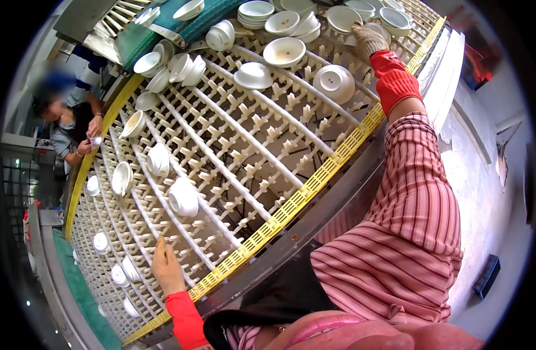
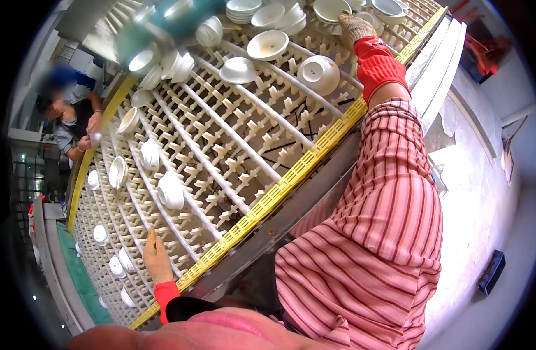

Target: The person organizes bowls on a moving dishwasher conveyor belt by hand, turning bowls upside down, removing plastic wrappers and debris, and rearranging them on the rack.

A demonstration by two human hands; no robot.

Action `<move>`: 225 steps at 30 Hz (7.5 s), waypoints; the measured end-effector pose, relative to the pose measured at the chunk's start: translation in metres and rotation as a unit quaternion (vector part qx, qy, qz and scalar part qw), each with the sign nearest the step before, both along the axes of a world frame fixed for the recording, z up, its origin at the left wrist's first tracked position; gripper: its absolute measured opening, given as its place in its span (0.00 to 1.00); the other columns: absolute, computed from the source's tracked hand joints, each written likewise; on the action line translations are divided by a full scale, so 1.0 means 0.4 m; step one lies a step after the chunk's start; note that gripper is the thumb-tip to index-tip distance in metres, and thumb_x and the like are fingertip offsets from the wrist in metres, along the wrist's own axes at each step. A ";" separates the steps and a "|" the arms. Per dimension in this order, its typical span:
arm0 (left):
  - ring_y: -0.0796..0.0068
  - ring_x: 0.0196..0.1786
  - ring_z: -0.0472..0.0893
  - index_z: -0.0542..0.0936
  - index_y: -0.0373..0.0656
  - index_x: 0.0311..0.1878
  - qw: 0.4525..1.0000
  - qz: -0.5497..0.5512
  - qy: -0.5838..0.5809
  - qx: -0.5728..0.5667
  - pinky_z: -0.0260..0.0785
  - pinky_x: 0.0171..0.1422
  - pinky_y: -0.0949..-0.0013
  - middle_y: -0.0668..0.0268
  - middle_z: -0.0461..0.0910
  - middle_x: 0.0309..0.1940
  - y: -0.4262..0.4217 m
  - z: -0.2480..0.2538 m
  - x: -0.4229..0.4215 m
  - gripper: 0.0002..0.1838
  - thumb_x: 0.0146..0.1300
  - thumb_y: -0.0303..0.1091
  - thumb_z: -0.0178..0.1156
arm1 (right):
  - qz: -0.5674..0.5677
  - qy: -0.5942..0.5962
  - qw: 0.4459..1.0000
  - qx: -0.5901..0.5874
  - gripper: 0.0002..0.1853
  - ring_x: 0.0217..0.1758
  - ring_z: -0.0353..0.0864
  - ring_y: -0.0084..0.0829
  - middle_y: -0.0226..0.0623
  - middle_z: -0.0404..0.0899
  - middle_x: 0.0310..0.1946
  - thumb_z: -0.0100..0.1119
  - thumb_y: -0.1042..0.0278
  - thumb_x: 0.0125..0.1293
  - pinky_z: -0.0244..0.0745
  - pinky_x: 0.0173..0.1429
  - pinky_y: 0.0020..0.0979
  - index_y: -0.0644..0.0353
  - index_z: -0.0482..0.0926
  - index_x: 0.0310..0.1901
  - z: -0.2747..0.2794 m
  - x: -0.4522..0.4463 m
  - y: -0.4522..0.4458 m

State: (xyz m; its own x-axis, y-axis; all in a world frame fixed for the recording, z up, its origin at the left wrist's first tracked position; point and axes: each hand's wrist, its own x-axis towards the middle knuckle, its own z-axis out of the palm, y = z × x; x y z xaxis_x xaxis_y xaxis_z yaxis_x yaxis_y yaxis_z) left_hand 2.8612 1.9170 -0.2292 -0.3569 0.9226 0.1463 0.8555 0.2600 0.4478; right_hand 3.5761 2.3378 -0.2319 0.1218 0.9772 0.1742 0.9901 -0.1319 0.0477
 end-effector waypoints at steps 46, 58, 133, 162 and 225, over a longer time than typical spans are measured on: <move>0.45 0.51 0.93 0.92 0.39 0.52 0.998 0.062 -0.019 0.015 0.86 0.58 0.49 0.48 0.93 0.46 0.018 0.216 0.242 0.38 0.67 0.71 0.70 | 0.651 -0.023 0.745 -0.142 0.31 0.49 0.92 0.47 0.39 0.93 0.45 0.83 0.49 0.61 0.88 0.54 0.48 0.37 0.87 0.67 -0.060 -1.231 -0.584; 0.41 0.45 0.91 0.89 0.45 0.54 0.991 -0.048 -0.007 0.124 0.83 0.50 0.43 0.48 0.91 0.40 0.067 0.077 0.287 0.28 0.72 0.63 0.70 | 0.456 0.087 0.817 -0.343 0.18 0.39 0.94 0.46 0.39 0.92 0.32 0.73 0.47 0.67 0.87 0.47 0.45 0.53 0.92 0.44 0.120 -1.155 -0.665; 0.57 0.47 0.92 0.80 0.49 0.77 0.860 -0.266 0.073 0.429 0.90 0.46 0.58 0.53 0.90 0.52 0.098 0.189 0.273 0.33 0.68 0.29 0.73 | 0.201 0.746 0.196 -0.603 0.31 0.77 0.78 0.38 0.30 0.80 0.75 0.77 0.46 0.72 0.72 0.82 0.62 0.45 0.79 0.72 -0.010 -1.186 -0.739; 0.39 0.64 0.88 0.82 0.35 0.73 0.897 -0.161 -0.065 0.406 0.84 0.68 0.51 0.41 0.88 0.62 0.087 0.173 0.286 0.32 0.64 0.15 0.60 | 0.590 0.570 0.536 -0.199 0.29 0.67 0.88 0.52 0.53 0.89 0.62 0.76 0.59 0.71 0.86 0.67 0.46 0.60 0.82 0.70 -0.053 -1.236 -0.772; 0.60 0.71 0.85 0.82 0.41 0.75 0.841 0.136 -0.366 0.374 0.84 0.74 0.60 0.53 0.87 0.68 0.084 0.143 0.176 0.29 0.73 0.12 0.60 | 0.248 0.738 0.416 -0.469 0.43 0.70 0.86 0.58 0.61 0.82 0.68 0.67 0.47 0.81 0.84 0.70 0.50 0.66 0.61 0.85 0.056 -1.203 -0.770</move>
State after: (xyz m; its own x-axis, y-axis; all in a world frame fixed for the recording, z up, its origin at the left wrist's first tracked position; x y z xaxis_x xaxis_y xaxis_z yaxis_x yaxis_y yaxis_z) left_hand 2.9317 1.9505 -0.1719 -0.7870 0.5397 0.2989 0.2337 -0.1876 0.9540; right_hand 3.0947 2.0297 -0.2097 -0.8385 0.4988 -0.2192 -0.0738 -0.5026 -0.8614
